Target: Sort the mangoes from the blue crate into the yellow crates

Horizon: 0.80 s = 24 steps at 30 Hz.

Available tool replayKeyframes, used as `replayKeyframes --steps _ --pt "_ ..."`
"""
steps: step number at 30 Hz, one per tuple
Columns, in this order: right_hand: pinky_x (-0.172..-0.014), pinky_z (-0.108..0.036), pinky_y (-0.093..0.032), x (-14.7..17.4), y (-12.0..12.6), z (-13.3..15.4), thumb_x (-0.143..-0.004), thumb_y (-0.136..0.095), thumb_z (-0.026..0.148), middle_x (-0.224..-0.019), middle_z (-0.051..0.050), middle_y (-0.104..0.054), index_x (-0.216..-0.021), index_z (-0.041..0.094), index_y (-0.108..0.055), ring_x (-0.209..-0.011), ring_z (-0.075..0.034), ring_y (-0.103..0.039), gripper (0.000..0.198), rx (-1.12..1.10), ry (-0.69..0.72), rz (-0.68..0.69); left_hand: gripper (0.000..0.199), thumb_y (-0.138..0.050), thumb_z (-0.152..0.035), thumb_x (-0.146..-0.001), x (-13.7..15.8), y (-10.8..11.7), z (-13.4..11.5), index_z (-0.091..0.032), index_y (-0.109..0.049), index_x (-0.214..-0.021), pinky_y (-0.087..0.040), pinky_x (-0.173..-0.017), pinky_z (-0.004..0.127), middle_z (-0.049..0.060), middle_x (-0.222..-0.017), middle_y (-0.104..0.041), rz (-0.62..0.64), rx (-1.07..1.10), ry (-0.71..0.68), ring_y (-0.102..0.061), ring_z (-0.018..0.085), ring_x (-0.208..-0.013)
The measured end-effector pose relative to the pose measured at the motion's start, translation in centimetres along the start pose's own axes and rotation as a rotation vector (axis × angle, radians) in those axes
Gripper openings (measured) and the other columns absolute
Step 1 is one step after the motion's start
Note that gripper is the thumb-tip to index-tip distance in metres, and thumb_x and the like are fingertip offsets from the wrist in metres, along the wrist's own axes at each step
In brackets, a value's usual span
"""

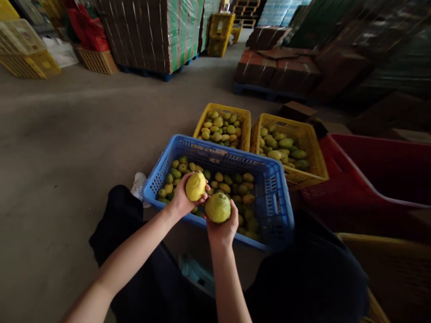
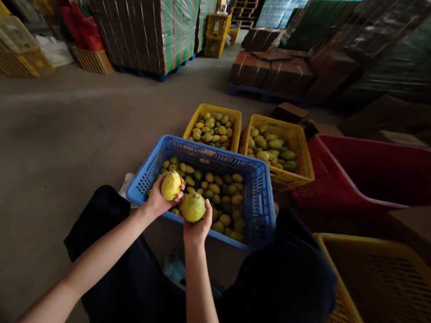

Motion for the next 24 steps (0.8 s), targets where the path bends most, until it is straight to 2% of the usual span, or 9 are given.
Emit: replayKeyframes --steps 2,5,10,13,19,24 --pt "-0.039 -0.024 -0.042 0.2 0.1 0.2 -0.066 -0.064 0.048 -0.065 -0.002 -0.069 -0.080 0.018 -0.061 -0.055 -0.018 -0.064 0.032 0.015 -0.002 -0.009 0.041 -0.039 -0.037 -0.088 0.1 0.1 0.1 -0.010 -0.065 -0.073 -0.043 -0.042 0.022 0.009 -0.061 -0.062 0.008 -0.010 0.002 -0.056 0.014 -0.046" --pt "-0.040 -0.025 -0.043 0.4 0.2 0.6 -0.067 -0.063 0.048 -0.065 -0.001 -0.069 -0.080 0.019 -0.060 -0.054 -0.019 -0.064 0.032 0.042 0.010 -0.007 0.038 -0.040 -0.034 -0.086 0.1 1.4 0.2 -0.009 -0.065 -0.073 -0.047 -0.047 0.023 0.010 -0.062 -0.063 -0.054 -0.006 0.017 -0.059 0.015 -0.050" --pt "-0.041 -0.025 -0.042 0.7 0.1 1.0 -0.067 -0.063 0.047 -0.067 -0.001 -0.068 -0.081 0.019 -0.060 -0.054 -0.019 -0.064 0.032 0.056 0.055 0.006 0.033 -0.042 -0.033 -0.084 -0.3 2.7 0.0 -0.010 -0.064 -0.074 -0.045 -0.044 0.024 0.010 -0.064 -0.063 -0.088 0.053 0.003 -0.057 0.015 -0.051" --pt "-0.042 -0.025 -0.043 0.8 0.0 0.9 -0.068 -0.063 0.047 -0.070 -0.001 -0.068 -0.082 0.019 -0.060 -0.056 -0.018 -0.063 0.031 0.052 0.050 0.004 0.032 -0.042 -0.033 -0.084 -0.6 2.6 -0.2 -0.011 -0.063 -0.076 -0.043 -0.042 0.024 0.008 -0.064 -0.062 -0.088 0.082 -0.030 -0.057 0.016 -0.051" --pt "-0.051 -0.030 -0.050 1.3 -0.4 1.0 -0.069 -0.064 0.045 -0.068 0.001 -0.067 -0.082 0.020 -0.060 -0.057 -0.018 -0.064 0.028 0.035 0.055 -0.024 0.034 -0.039 -0.033 -0.089 -1.1 2.2 0.8 -0.013 -0.064 -0.078 -0.048 -0.048 0.024 0.006 -0.062 -0.062 -0.153 0.082 -0.006 -0.061 0.016 -0.056" --pt "-0.051 -0.028 -0.050 1.4 -0.3 1.6 -0.070 -0.064 0.044 -0.071 0.001 -0.068 -0.084 0.020 -0.060 -0.059 -0.018 -0.065 0.028 0.013 0.103 -0.027 0.037 -0.039 -0.037 -0.088 -1.2 0.8 1.2 -0.013 -0.065 -0.077 -0.049 -0.049 0.027 0.006 -0.063 -0.062 -0.118 0.090 -0.008 -0.059 0.017 -0.054"
Point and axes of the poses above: each hand's wrist, its own x-axis away from the middle knuckle, its own y-axis out of the back of the hand, z = x × y, the point moved 9 cm from there along -x, towards the middle knuckle
